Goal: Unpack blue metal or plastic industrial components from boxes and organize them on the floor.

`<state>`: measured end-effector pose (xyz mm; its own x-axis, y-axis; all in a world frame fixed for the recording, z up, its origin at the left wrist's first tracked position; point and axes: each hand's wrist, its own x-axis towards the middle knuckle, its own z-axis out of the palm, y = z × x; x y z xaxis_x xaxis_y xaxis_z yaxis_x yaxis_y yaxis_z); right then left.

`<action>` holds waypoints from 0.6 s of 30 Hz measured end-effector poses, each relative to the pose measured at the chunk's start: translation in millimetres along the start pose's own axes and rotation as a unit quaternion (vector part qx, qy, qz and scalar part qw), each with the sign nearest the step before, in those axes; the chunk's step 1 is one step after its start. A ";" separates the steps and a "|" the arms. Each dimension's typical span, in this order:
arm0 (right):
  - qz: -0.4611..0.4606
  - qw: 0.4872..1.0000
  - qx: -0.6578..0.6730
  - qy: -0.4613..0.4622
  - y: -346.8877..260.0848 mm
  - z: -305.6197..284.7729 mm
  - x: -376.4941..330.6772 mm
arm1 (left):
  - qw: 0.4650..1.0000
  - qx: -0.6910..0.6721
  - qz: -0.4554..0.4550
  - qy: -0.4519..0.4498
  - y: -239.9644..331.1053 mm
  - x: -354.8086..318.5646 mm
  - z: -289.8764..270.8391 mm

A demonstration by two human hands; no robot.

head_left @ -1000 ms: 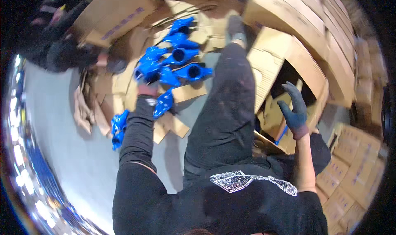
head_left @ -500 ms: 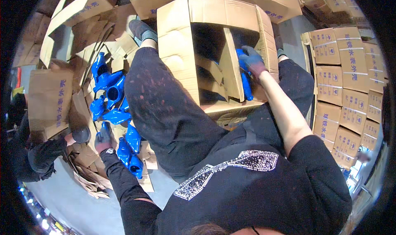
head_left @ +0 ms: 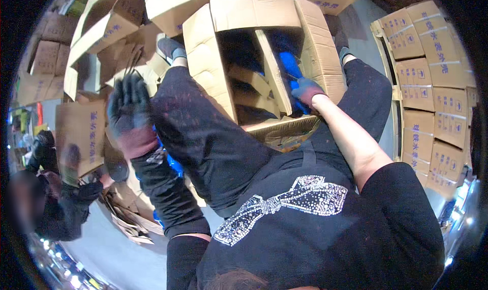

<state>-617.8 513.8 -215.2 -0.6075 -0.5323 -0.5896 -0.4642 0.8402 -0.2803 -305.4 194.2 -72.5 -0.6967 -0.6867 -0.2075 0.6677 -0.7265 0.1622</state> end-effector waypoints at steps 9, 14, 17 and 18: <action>0.030 0.991 -0.040 -0.122 18.3 29.4 3.0 | 0.976 0.194 -0.061 0.080 -134.3 34.4 -6.7; 0.009 0.969 -0.084 -0.231 35.7 53.0 56.3 | 0.956 0.270 -0.110 0.023 -143.0 35.3 -36.5; 0.006 0.992 0.071 -0.104 163.8 87.6 77.2 | 0.941 0.276 -0.197 -0.006 -208.1 62.2 -26.0; -0.040 0.946 0.321 -0.031 72.9 94.4 56.8 | 0.944 0.295 -0.142 0.038 -165.1 49.9 -45.1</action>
<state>-625.3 554.6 -340.6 -0.5387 -0.6060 -0.5853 -0.0074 0.6981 -0.7160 -438.6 281.0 -153.2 -0.7901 -0.4747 -0.3879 0.1796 -0.7842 0.5939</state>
